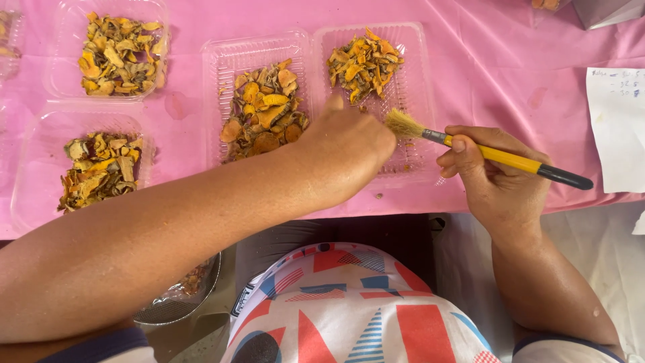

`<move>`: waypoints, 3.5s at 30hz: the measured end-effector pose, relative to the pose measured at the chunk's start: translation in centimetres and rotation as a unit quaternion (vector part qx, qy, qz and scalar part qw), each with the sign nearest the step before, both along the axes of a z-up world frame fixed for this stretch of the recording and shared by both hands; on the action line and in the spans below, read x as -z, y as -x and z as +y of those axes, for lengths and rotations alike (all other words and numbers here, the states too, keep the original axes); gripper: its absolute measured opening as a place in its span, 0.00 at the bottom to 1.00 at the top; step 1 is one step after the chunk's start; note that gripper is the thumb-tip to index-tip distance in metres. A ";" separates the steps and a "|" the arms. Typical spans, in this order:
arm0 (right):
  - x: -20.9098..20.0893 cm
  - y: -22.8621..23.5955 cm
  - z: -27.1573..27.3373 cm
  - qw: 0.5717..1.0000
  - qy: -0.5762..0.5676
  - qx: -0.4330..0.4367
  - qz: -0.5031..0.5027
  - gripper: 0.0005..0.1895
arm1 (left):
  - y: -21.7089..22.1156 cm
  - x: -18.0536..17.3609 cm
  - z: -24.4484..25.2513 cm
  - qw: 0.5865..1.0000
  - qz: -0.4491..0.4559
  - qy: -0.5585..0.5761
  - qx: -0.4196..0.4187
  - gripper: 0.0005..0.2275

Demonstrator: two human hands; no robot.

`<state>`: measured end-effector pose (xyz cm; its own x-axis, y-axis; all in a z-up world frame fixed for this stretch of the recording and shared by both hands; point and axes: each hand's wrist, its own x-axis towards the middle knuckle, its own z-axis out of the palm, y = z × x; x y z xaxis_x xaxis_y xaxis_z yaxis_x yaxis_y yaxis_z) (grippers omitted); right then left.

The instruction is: Cleaning dried turmeric pieces with a brush and packing them into plastic containers and bags.

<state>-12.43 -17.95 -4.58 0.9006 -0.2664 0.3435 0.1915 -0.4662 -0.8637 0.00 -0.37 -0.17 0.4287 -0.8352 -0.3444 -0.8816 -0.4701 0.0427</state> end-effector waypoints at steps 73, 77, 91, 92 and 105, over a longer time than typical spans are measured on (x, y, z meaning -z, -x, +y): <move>-7.3 -9.4 3.1 0.997 -0.030 -0.046 0.054 0.14 | 9.9 2.7 9.8 0.923 -0.227 0.305 0.054 0.12; -8.1 -8.8 5.3 0.971 0.003 -0.099 0.217 0.15 | 9.3 2.6 10.0 0.921 -0.200 0.327 0.073 0.10; -8.6 -9.2 6.2 0.944 0.013 -0.070 0.322 0.12 | 6.2 0.8 11.8 0.910 -0.092 0.393 0.093 0.07; -8.0 -9.5 6.3 0.949 -0.032 -0.063 0.309 0.12 | 6.1 1.3 11.8 0.913 -0.089 0.387 0.096 0.08; -7.3 -5.6 7.5 0.981 0.093 -0.092 0.145 0.07 | 5.1 0.9 12.8 0.897 -0.074 0.423 0.109 0.07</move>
<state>-6.85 -10.45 2.73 0.9946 -0.0471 0.0923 0.0455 -0.6014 -0.7976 -5.07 12.43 -1.07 0.2128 -0.8404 0.4985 -0.9739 -0.1410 0.1779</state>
